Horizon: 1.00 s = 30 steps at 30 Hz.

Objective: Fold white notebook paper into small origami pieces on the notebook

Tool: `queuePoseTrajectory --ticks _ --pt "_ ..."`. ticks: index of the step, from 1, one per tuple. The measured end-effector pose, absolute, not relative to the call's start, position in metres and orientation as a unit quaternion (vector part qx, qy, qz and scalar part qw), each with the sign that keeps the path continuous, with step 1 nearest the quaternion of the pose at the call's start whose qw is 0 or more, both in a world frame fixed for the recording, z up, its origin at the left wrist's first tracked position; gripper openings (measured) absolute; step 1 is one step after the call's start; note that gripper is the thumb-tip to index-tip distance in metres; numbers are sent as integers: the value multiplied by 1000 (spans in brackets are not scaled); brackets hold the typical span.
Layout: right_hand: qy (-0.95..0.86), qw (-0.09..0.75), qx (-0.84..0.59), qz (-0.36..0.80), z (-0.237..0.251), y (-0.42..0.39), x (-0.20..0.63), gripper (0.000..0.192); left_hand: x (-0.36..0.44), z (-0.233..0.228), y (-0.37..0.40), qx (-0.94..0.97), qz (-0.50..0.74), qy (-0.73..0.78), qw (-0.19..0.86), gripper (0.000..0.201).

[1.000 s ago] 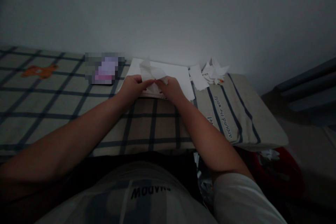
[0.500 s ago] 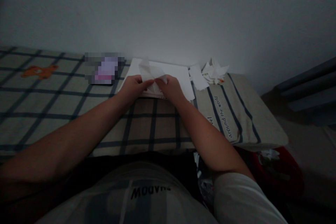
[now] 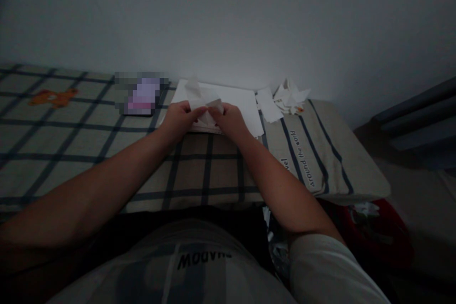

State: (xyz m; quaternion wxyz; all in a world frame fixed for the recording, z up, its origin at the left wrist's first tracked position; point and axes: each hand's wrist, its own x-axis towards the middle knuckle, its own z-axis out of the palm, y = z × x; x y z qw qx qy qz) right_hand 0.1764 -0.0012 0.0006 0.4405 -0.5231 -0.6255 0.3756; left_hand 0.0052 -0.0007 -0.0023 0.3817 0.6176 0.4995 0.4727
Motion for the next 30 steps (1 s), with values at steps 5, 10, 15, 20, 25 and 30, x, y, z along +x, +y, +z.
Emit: queuePoseTrajectory --ticks 5,10,15,20,25,30 --pt "-642 429 -527 355 -1 -2 177 34 5 -3 -1 632 469 510 347 30" --pt "-658 423 -531 325 -2 -2 176 32 7 -4 -1 603 484 505 383 26" --pt "-654 430 -527 331 -2 -2 176 39 7 -2 -2 602 477 494 407 28" --pt "-661 436 -519 322 -3 -2 175 42 5 2 -5 602 495 522 346 25" --pt "-669 447 -520 286 -3 -4 173 37 8 4 -8 577 508 528 361 22" --pt "-675 448 -527 258 -3 -4 173 26 11 9 -13 579 508 534 347 23"
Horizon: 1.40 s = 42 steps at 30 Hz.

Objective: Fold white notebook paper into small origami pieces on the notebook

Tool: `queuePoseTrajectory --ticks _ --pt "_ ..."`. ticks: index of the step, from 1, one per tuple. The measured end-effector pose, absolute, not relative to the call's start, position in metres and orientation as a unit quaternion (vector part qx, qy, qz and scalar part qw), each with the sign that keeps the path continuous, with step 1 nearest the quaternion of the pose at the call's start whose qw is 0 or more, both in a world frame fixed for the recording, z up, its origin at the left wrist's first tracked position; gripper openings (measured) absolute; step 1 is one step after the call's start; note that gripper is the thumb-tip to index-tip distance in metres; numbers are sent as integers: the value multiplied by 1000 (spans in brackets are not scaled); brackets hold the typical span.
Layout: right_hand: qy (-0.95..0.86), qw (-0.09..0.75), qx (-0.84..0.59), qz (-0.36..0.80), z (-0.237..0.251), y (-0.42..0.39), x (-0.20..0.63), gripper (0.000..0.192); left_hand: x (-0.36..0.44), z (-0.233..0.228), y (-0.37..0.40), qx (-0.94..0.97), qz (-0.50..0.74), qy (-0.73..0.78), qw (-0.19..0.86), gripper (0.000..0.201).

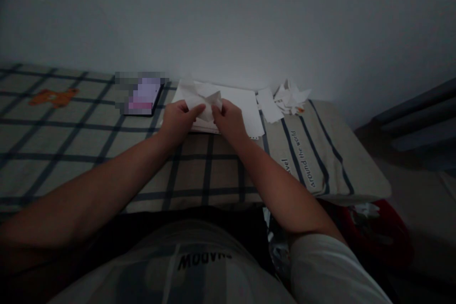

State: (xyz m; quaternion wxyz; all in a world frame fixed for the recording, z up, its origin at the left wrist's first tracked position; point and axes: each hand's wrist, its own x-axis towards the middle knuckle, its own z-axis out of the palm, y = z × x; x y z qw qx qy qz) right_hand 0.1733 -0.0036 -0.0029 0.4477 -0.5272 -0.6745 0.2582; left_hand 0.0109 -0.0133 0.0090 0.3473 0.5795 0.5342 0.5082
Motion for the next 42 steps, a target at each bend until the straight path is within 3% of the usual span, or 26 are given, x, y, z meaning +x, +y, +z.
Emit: queuePoseTrajectory --ticks 10,21,26,32,42 --pt "-669 472 -538 201 -4 -5 172 2 10 4 -11 600 500 529 331 27" --pt "-671 468 -550 168 -1 -7 172 2 9 0 -10 616 495 521 322 29" --pt "-666 477 -524 234 1 -7 175 22 7 1 -5 585 505 533 343 28" --pt "-613 512 -458 390 8 1 183 57 4 0 4 504 549 477 465 29" --pt "-630 438 -363 530 1 6 189 48 4 2 3 493 523 434 543 35"
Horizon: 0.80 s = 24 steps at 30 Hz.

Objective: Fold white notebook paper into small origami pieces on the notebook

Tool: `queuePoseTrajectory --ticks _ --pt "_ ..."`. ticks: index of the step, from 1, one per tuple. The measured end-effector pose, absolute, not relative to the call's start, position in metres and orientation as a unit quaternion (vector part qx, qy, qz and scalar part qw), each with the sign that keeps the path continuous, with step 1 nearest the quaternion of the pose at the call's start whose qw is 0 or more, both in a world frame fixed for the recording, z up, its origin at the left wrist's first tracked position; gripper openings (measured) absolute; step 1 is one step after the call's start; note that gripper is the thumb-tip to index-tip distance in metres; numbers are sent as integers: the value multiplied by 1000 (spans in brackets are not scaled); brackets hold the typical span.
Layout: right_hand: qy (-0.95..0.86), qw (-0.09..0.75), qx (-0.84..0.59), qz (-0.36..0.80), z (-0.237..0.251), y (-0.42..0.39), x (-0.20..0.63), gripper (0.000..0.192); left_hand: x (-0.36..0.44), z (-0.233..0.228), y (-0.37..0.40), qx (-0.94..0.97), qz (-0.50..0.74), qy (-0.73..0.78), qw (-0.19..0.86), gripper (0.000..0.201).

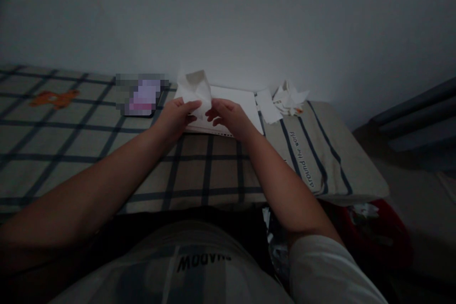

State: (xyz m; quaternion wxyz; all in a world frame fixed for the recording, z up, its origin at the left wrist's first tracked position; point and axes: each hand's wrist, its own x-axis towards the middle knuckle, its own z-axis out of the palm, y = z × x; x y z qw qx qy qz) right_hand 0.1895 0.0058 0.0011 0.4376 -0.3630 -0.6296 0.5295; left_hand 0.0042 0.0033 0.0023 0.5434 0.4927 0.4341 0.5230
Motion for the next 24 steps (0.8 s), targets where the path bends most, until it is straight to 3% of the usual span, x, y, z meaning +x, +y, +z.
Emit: queuePoseTrajectory --ticks 13,24 --pt "-634 432 -331 550 -9 11 188 39 4 -4 5 522 512 436 525 35" --pt "-603 413 -422 537 -12 15 187 43 2 6 -1 604 465 499 413 22"
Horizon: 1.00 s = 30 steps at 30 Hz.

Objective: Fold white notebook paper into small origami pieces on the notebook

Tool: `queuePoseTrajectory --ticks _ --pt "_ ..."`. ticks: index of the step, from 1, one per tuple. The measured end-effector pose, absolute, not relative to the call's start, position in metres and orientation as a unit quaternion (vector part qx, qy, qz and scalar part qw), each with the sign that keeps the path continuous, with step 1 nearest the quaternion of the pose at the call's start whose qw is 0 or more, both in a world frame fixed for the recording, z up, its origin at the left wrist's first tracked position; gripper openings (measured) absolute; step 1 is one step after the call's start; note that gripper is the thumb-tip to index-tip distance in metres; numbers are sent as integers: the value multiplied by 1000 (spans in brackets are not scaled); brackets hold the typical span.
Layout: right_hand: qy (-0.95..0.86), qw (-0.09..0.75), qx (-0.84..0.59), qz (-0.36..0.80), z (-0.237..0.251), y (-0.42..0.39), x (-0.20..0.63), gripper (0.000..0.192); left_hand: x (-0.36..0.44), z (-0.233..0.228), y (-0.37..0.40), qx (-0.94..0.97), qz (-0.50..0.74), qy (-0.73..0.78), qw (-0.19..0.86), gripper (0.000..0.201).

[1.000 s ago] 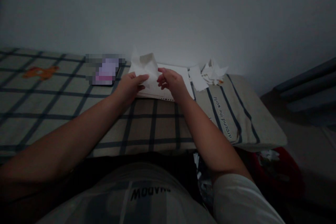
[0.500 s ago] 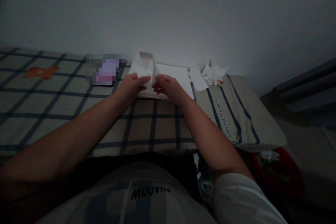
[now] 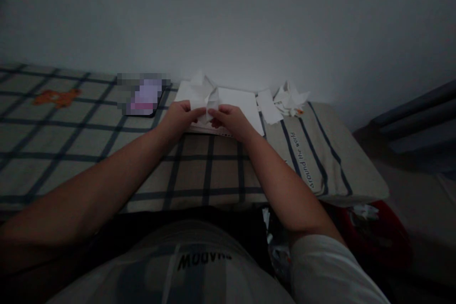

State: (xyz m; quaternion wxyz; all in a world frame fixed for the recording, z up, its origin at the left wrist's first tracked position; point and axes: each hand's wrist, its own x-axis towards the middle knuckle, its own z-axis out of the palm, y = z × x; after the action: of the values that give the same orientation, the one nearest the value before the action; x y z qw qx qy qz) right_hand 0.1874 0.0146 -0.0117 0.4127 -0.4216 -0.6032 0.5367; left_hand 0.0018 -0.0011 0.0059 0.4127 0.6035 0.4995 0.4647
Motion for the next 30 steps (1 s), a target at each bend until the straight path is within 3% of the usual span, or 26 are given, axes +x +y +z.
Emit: queuePoseTrajectory --ticks 11,20,30 --pt "-637 393 -452 485 -8 13 191 30 1 1 1 637 447 501 380 33" --pt "-660 364 -480 448 -4 11 192 30 -1 -6 8 705 427 485 292 34" --pt "-682 349 -486 420 3 6 191 36 0 -4 5 711 436 472 286 33"
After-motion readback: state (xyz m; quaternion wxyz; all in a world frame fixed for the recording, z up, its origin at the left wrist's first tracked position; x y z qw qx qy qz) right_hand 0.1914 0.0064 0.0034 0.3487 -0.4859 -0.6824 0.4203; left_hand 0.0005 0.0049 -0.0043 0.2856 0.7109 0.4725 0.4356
